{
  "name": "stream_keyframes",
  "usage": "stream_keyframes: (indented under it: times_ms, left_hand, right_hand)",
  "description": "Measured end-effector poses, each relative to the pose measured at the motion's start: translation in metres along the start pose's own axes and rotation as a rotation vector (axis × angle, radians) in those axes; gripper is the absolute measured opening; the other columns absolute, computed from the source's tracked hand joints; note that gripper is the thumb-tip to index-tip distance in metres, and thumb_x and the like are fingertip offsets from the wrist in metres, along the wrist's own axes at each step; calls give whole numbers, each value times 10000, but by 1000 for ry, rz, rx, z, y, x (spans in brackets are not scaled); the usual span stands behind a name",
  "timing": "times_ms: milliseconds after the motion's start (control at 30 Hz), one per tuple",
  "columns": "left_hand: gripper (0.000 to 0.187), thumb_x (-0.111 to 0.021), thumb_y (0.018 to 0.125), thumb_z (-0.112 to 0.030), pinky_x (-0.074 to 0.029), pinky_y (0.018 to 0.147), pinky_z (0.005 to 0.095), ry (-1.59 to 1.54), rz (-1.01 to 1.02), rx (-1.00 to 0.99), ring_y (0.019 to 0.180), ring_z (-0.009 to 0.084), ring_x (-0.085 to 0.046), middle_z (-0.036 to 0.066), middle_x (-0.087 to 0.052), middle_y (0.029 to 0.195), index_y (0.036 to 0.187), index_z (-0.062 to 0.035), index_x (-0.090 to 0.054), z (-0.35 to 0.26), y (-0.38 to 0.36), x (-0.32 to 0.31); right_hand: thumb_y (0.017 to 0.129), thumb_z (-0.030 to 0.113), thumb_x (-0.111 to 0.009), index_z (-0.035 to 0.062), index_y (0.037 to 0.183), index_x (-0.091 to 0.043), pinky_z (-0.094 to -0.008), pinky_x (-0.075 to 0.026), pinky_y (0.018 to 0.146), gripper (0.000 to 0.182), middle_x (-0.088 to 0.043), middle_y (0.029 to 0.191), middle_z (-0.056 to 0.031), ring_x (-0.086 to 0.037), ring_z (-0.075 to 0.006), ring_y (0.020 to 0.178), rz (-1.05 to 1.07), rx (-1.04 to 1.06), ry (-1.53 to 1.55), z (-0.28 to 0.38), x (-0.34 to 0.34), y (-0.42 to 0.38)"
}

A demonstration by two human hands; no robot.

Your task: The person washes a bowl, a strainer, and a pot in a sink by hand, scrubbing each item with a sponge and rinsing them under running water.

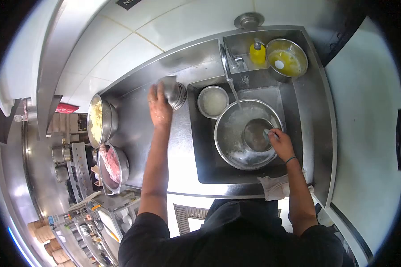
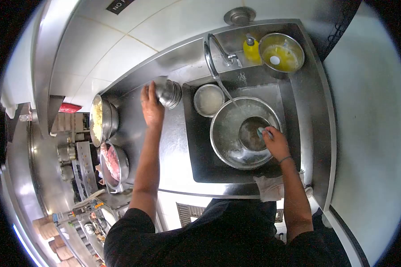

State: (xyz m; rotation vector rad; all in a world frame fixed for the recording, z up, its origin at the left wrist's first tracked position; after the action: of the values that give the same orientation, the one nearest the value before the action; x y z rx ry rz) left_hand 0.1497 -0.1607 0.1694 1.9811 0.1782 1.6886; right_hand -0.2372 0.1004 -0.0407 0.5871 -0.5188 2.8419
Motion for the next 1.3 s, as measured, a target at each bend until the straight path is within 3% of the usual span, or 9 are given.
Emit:
stream_keyframes:
  times_ms: [200,400,500,700,800,1033,1100,1200,1300]
  left_hand:
    - [782,-744,870,-180,-396,1159,505,60,343,0,1499,400,-272,133,-309,1613,1558,-224,-375,47,-15,-75]
    - [703,-757,871,-274,-333,1185,540,183,140,-73,1487,407,-308,155,-365,1598,1503,-172,-466,2,-34,-65]
    - [592,-742,860,-255,-322,1190,541,-301,135,-230,1446,418,-373,199,-441,1539,1404,-107,-562,-61,-74,-98]
    - [603,-761,770,-289,-180,1261,517,-502,685,-899,1368,383,-510,186,-617,1377,1327,-93,-640,-285,-232,-117]
    - [496,-723,820,-329,-313,1191,545,27,1179,-1075,1219,364,-632,170,-717,1186,1265,-111,-690,-305,-299,-163]
    - [303,-670,951,-332,-530,893,457,-457,1222,-480,964,356,-712,174,-743,1037,1114,-87,-743,-277,-255,-194]
    - [323,-671,975,-332,-534,874,399,-705,1174,-330,935,322,-715,142,-754,1033,1133,-57,-730,-251,-226,-189]
    - [325,-723,965,-192,-522,883,341,-1199,1245,448,987,167,-663,61,-722,1128,1227,-7,-674,-201,-197,-187]
    - [388,-760,926,-159,-485,966,362,-1542,1001,557,1091,201,-632,90,-700,1173,1262,-3,-643,-195,-152,-151]
  right_hand:
    - [995,387,-620,62,1155,-672,-415,-534,884,366,-724,1115,-181,-703,-352,1017,3,54,-18,-2,-2,-7]
    - [993,403,-616,65,1180,-669,-419,-534,876,390,-727,1101,-182,-700,-367,1009,-8,-12,-22,-7,2,-8]
    - [990,410,-619,57,1201,-665,-419,-532,881,414,-725,1104,-191,-697,-374,1014,-60,-73,-15,-21,7,-11]
    - [1001,405,-611,55,1228,-661,-412,-521,915,420,-718,1146,-191,-689,-360,1055,-188,-161,32,-39,22,-13]
    - [1017,385,-598,51,1281,-641,-379,-495,961,428,-702,1194,-172,-660,-308,1122,-215,-230,144,-45,29,-15]
    - [1020,307,-611,12,1400,-545,-348,-409,1071,486,-587,1372,-180,-539,-266,1282,-375,-164,655,-26,38,-13]
    - [991,253,-648,19,1348,-570,-380,-443,1043,434,-607,1297,-181,-588,-308,1206,-473,264,263,72,87,4]
    - [957,219,-669,13,1302,-585,-433,-480,1002,410,-620,1230,-208,-611,-386,1144,-617,561,-57,191,149,45]
    - [939,241,-667,37,1339,-580,-485,-481,1028,457,-592,1327,-225,-592,-400,1211,-542,412,-399,176,165,170]
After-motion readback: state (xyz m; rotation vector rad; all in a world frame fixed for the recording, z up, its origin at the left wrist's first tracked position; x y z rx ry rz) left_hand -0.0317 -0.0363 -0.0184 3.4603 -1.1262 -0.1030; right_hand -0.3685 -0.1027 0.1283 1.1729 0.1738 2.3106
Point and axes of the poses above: each hand's wrist, its own y-axis towards the middle knuckle, its own x-axis out of the back of the hand, z = x × y, the point moved 10 cm from there along y, towards the middle knuckle
